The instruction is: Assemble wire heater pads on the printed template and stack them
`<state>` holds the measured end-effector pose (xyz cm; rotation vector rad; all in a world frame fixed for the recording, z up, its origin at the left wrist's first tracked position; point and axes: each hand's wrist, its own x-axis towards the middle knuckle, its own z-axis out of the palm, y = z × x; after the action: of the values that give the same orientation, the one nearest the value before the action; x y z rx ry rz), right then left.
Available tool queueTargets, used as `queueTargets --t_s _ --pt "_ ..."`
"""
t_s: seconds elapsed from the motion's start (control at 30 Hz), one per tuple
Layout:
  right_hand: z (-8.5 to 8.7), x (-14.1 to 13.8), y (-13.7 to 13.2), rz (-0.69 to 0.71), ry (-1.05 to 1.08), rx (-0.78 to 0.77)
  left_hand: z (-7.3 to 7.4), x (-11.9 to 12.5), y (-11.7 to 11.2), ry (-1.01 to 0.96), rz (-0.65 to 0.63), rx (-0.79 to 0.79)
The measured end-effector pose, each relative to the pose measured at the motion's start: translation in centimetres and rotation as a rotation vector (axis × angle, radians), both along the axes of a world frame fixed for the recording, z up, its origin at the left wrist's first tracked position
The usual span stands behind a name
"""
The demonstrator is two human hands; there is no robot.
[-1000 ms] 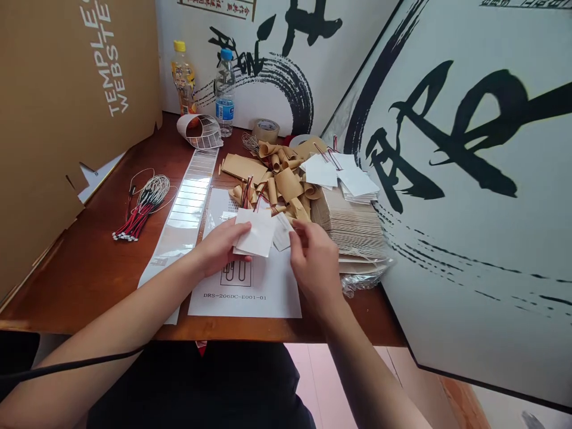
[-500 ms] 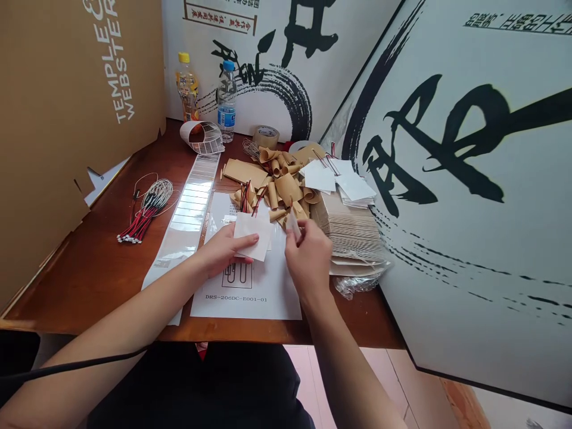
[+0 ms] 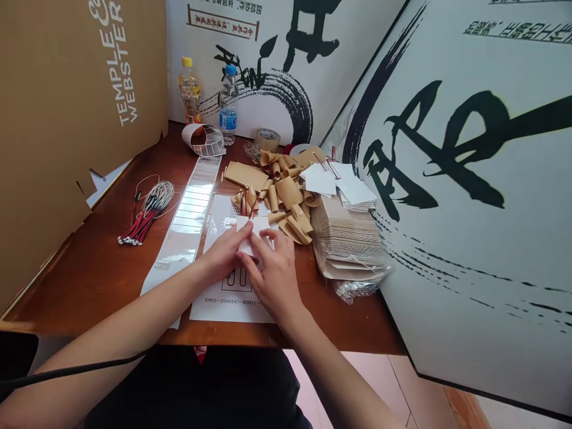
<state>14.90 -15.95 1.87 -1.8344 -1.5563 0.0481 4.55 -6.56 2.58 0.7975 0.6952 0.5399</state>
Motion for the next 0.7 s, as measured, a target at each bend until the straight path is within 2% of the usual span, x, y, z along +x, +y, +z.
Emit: queueTargets --t_s 0.07,0.17,0.23,0.3,0.37,0.53,0.63,0.7 --pt "0.2 0.6 0.0 0.065 0.170 0.045 0.1 -0.1 0.1 0.018 0.047 0.047" --pt "0.5 1.3 0.0 0.003 0.525 0.087 0.1 -0.3 0.6 0.045 0.118 0.097" --pt "0.6 1.4 0.0 -0.007 0.816 0.002 0.0 -0.5 0.8 0.059 0.139 0.135" --pt "0.8 1.2 0.0 0.089 1.061 -0.131 -0.3 -0.7 0.9 0.092 0.134 0.211" --pt "1.0 0.7 0.2 0.171 1.193 -0.196 -0.5 -0.9 0.9 0.131 0.112 0.303" --pt "1.7 0.8 1.2 0.179 1.243 -0.105 -0.9 -1.0 1.0 0.112 0.015 0.351" --pt "2.9 3.8 2.4 0.148 1.099 -0.038 -0.4 -1.0 1.2 0.064 0.010 0.390" --pt "4.3 7.2 3.6 0.020 0.897 0.046 0.1 -1.2 1.4 0.068 0.031 0.387"
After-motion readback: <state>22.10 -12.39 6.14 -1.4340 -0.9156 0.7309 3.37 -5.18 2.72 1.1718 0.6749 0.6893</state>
